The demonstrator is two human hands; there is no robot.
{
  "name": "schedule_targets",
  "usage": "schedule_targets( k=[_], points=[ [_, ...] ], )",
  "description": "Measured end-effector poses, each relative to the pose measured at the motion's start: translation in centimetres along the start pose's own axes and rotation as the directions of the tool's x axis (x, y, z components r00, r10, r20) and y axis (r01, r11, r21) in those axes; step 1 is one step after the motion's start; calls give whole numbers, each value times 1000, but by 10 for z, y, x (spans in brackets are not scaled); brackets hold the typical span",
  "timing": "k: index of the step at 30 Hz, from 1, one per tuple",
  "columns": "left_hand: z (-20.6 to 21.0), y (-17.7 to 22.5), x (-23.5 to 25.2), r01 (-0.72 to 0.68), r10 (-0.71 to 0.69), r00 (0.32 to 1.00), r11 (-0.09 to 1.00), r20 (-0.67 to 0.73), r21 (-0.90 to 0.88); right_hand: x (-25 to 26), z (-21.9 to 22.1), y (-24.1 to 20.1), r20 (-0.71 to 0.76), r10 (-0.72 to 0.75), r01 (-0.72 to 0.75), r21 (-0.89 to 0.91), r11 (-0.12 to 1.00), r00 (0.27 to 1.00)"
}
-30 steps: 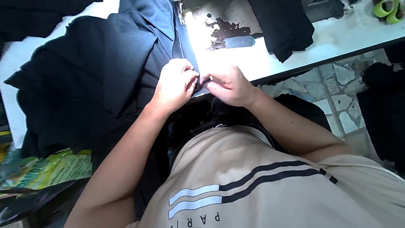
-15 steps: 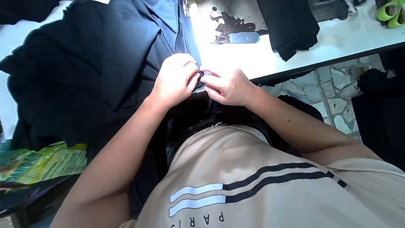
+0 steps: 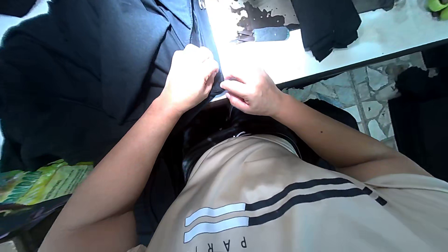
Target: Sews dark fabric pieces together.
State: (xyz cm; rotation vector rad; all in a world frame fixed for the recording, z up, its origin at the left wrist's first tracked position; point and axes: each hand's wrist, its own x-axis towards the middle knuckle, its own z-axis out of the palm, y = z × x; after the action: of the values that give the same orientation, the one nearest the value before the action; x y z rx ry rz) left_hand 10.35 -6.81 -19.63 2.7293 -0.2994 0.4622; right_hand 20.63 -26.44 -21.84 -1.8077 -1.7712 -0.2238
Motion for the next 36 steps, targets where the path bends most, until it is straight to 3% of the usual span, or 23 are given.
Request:
schedule_targets(
  k=[8,17,36],
  points=[
    [-12,1,1,-8,11,997,999,78,-46,1,0,0,-4,-1,1,14,1000,1000],
    [1,-3,-18,-74,72,995,997,-68,-27,5,-9,-4,93,-27,32,-48,998,995],
    [0,-31,0,-72,68,994,997,-85,-37,33,-13,13,141,-31,43,-83,996,989]
  ],
)
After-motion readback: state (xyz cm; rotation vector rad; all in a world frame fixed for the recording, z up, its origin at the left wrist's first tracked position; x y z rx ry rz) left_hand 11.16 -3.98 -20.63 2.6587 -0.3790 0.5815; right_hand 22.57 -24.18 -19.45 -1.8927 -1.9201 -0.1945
